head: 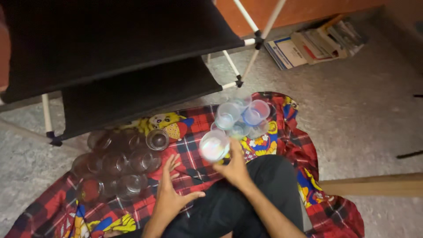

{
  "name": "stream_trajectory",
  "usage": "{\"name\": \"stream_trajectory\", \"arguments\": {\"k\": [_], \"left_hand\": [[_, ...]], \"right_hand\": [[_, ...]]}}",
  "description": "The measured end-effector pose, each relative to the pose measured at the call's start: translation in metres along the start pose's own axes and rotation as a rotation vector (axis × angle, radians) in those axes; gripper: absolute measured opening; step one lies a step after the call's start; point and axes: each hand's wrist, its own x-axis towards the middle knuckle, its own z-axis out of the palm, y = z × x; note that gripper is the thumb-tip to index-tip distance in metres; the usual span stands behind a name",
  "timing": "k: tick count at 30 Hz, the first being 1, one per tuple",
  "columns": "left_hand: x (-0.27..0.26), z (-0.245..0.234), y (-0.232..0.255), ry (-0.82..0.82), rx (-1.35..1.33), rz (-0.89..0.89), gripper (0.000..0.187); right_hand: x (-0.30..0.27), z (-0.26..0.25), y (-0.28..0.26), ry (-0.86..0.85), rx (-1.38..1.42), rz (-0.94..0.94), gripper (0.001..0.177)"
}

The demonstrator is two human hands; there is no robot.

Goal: The person sits on a blanket and repeatedly picks up small plastic containers from a pile, then stacks them into a vertical column. The person also handles several clear glass jars, placing them on the blanket. The task involves sorting and stacking containers by hand.

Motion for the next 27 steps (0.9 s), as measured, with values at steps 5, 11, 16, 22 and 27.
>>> {"name": "stream_trajectory", "arguments": {"k": [5, 11, 16, 22, 27], "left_hand": [[-0.007, 0.000, -0.006, -0.027, 0.031, -0.062, 0.130], [-0.012, 0.000, -0.011, -0.020, 0.037, -0.004, 0.128], [-0.010, -0.003, -0.009, -0.007, 0.036, -0.005, 0.128], [-0.010, -0.004, -0.008, -0.033, 0.012, -0.026, 0.128], [-0.011, -0.004, -0.005, -0.042, 0.029, -0.028, 0.128]], "right_hand": [[0.013, -0.024, 0.037, 0.471, 0.206, 0.387, 0.086], [0.029, -0.015, 0.085, 0.702, -0.284, 0.388, 0.085], [0.043, -0.007, 0.098, 0.754, -0.285, 0.488, 0.085], [0.048, -0.004, 0.095, 0.739, -0.074, 0.397, 0.072], [0.053, 0.000, 0.114, 0.791, -0.062, 0.428, 0.075]]}}
